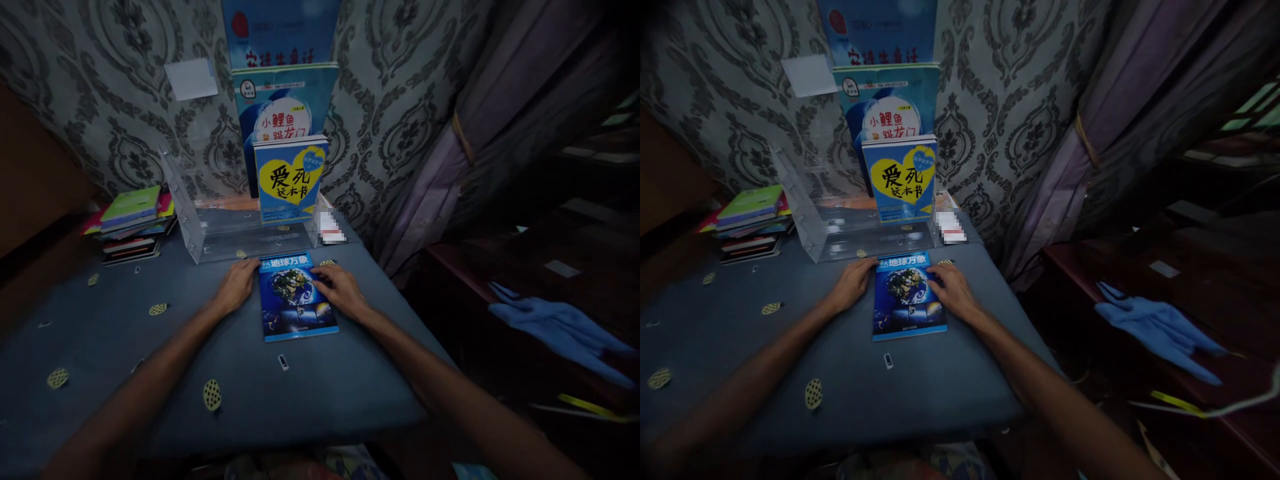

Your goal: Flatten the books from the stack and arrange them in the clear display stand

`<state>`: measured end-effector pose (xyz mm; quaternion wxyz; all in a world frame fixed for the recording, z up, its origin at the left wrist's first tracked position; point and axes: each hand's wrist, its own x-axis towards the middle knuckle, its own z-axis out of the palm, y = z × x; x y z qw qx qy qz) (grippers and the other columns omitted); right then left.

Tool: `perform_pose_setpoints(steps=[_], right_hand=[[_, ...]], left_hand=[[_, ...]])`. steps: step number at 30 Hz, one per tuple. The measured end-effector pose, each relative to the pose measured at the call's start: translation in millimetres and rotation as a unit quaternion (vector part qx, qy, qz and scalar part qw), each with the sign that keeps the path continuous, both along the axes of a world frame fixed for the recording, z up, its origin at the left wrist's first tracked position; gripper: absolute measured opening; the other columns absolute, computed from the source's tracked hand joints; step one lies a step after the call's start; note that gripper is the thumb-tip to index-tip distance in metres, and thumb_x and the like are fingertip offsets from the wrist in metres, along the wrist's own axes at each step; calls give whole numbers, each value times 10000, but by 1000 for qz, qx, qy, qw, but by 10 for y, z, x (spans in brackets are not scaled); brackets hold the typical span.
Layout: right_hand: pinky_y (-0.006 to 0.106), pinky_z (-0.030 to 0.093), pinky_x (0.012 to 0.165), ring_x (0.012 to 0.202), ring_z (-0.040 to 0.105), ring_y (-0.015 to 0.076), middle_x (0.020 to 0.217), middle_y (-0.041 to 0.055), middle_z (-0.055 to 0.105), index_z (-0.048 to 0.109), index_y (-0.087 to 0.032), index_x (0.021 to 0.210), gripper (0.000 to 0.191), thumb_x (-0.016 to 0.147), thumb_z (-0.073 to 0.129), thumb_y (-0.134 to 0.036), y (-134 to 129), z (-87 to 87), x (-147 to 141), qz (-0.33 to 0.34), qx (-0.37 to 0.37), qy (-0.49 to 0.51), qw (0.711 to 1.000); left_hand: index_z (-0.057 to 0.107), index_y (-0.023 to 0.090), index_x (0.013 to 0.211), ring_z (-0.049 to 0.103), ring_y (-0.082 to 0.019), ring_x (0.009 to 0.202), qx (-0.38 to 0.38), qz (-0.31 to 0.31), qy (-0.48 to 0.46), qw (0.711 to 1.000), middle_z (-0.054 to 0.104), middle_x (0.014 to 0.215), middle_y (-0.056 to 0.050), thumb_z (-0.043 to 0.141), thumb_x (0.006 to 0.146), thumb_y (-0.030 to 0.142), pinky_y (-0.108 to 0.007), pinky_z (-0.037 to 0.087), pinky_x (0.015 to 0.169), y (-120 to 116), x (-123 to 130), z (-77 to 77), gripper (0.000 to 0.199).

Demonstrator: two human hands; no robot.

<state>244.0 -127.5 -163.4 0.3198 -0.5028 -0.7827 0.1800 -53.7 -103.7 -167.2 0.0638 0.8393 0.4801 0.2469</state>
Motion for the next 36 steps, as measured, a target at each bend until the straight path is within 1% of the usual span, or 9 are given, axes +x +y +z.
perform_pose_setpoints(steps=[3,7,9,11,14,17,20,27,36], right_hand=[[427,535,907,988,668,270,1062,119,732,715,-160,1137,281,895,588,-225,12,52,-13,-1,20,-45,999],[478,486,985,1051,640,298,1101,130,731,725,-183,1109,258,947,533,-241,27,159,-145,-13,79,-117,990],[481,487,999,1095,632,303,1156,137,722,720,-183,1133,275,966,510,-247,43,201,-270,20,94,-131,987],[471,482,1040,1188,612,293,1270,146,686,694,-172,1201,313,984,482,-246,68,219,-424,79,96,-132,983],[471,415,1146,1362,517,282,1448,171,576,612,-132,1338,390,1001,454,-251,123,199,-669,145,85,-139,976],[486,350,1202,1458,411,283,1527,195,488,536,-96,1415,447,1007,436,-246,183,156,-861,180,75,-160,968],[517,318,1219,1483,368,292,1538,213,467,509,-83,1432,465,1010,433,-263,225,124,-959,187,68,-170,965],[522,302,1222,1484,365,308,1538,222,464,489,-72,1451,515,1015,467,-346,243,87,-935,151,54,-189,969],[533,317,1210,1476,377,318,1534,229,463,515,-71,1437,540,1020,461,-409,260,20,-641,93,50,-186,977]], left_hand=[[616,178,1203,623,-253,1175,5,-7,3,1000,673,1266,-119,406,925,74,-448,471,1057,10,7,28,363],[614,177,1192,592,-250,1240,13,-15,6,1000,645,1328,-121,400,945,96,-438,463,1073,6,34,39,337],[613,169,1192,573,-261,1275,15,-19,6,1000,626,1362,-136,397,955,110,-452,452,1086,8,51,34,327],[605,162,1212,582,-270,1266,14,-20,6,1000,628,1357,-150,396,962,124,-469,454,1079,15,66,28,329],[581,173,1263,607,-264,1223,6,-11,15,1000,645,1328,-144,402,957,124,-469,466,1062,29,77,21,357],[570,171,1281,610,-254,1199,7,-13,22,1000,657,1295,-136,414,931,96,-448,467,1058,40,84,24,391],[580,158,1264,610,-260,1158,14,-18,25,999,669,1242,-143,420,916,89,-448,473,1041,41,105,45,390],[613,152,1160,598,-290,1083,16,9,53,998,681,1118,-152,404,904,83,-466,483,991,14,185,106,337],[600,176,1162,592,-263,1058,31,18,72,997,678,1098,-118,394,998,189,-433,466,990,3,193,94,263]])
